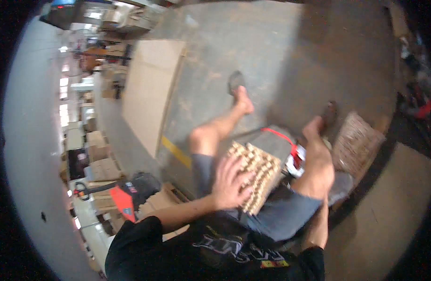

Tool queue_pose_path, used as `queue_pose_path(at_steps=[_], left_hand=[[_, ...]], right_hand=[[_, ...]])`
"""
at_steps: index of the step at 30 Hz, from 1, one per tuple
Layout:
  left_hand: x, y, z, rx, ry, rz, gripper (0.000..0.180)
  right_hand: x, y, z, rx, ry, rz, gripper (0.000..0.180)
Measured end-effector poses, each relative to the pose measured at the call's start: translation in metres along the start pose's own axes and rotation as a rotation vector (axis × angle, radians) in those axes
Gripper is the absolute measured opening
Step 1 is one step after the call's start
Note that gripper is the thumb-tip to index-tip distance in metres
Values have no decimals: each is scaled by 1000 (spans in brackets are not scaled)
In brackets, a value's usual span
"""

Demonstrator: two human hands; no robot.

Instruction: The person assembles a wooden lattice structure by inserting wooden pegs into pre-drilled holes in a frame by hand and using a hammer to tap them into place.

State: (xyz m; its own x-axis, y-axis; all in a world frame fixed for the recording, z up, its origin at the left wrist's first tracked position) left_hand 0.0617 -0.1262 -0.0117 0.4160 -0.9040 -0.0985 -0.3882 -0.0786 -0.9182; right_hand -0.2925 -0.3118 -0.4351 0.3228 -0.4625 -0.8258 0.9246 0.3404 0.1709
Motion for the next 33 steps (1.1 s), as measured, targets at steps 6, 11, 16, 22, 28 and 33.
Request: queue_pose_path(at_steps=[6, 11, 16, 22, 28, 33], left_hand=[[-11, -13, 3, -23, 48, -139, 49], [-13, -8, 3, -102, 87, -206, 46], [-14, -15, 20, -174, 191, -261, 48], [-21, -10, 32, -254, 99, -284, 60], [-27, 0, 33, -174, 80, -226, 62], [-25, -4, 32, -193, 119, -298, 58]], right_hand=[[-189, 63, 116, -277, -64, -138, 25], [-322, 102, 156, -515, -450, -319, 18], [-414, 189, 161, -826, -486, -227, 23], [-450, 258, 142, -1203, -740, -130, 14], [-434, 273, 125, -1410, -528, -129, 17], [-425, 263, 105, -1420, -638, -153, 13]])
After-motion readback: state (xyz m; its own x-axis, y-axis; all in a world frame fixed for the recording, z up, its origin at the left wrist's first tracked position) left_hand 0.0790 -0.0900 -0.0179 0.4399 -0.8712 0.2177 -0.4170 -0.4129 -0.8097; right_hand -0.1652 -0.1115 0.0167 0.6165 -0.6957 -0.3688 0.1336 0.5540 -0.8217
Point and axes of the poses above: each hand's wrist, its own x-axis towards the middle knuckle, its own y-axis out of the palm, z = x × y, the point moved 4 cm from there along x, towards the middle knuckle, and after that the axes turned 3 degrees about y, right-handed, at the moved point
